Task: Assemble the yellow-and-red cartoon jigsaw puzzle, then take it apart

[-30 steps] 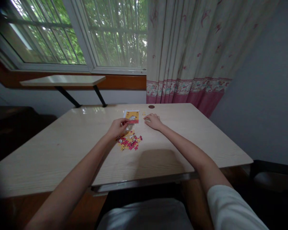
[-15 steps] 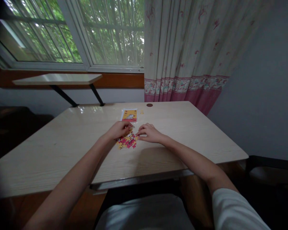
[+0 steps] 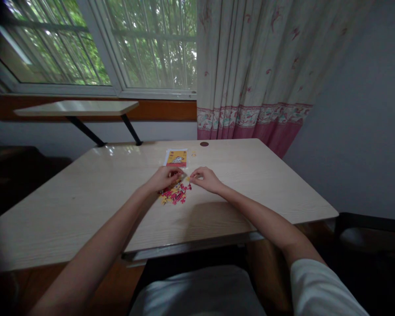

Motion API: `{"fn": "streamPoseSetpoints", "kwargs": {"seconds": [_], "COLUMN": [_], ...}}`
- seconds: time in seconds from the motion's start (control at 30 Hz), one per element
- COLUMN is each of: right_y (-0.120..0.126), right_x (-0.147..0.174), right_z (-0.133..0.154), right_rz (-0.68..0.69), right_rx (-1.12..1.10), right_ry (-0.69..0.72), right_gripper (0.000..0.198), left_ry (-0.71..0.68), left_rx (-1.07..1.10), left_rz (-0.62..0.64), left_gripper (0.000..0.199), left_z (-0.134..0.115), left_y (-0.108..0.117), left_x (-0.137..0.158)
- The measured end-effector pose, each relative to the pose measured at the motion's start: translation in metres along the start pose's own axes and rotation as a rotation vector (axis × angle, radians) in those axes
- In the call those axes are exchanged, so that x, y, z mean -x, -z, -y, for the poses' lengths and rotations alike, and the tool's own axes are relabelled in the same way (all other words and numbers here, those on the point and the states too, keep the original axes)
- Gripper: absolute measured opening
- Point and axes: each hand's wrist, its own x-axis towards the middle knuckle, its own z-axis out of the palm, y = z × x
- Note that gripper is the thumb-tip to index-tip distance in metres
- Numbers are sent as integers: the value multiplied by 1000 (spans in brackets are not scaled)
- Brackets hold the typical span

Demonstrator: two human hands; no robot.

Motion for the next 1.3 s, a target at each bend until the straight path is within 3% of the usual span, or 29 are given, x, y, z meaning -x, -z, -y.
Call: {"fn": "streamPoseSetpoints", "kwargs": {"seconds": [0.1, 0.23, 0.4, 0.63, 0.9, 1.17, 1.3], "right_y": [-3, -8, -7, 4, 8, 10, 10], "right_x": [-2, -3, -1, 2, 2, 0, 1], "right_z": [-3, -5, 0, 8, 9, 6, 7], "right_rz": [-108, -136, -152, -197, -194, -279, -278], "right_rx": [-127, -250, -238, -63, 93, 108, 96], "right_ry": [-154, -179, -123, 97, 174, 180, 164], "right_gripper": [24, 35, 30, 24, 20, 20, 20], "left_ry": [2, 31, 76, 116, 93, -38, -101], "left_rx": [102, 258, 374, 474, 429, 168, 99], "left_rz": [-1, -16, -79, -88, -68, -261, -313], "left_gripper": [18, 18, 17, 15, 14, 29, 26], "left_z": [-5, -12, -15, -17, -18, -22, -22], "left_y": [-5, -13, -17, -14, -15, -10, -11], "left_x": [-1, -2, -3, -4, -5, -1, 1]}}
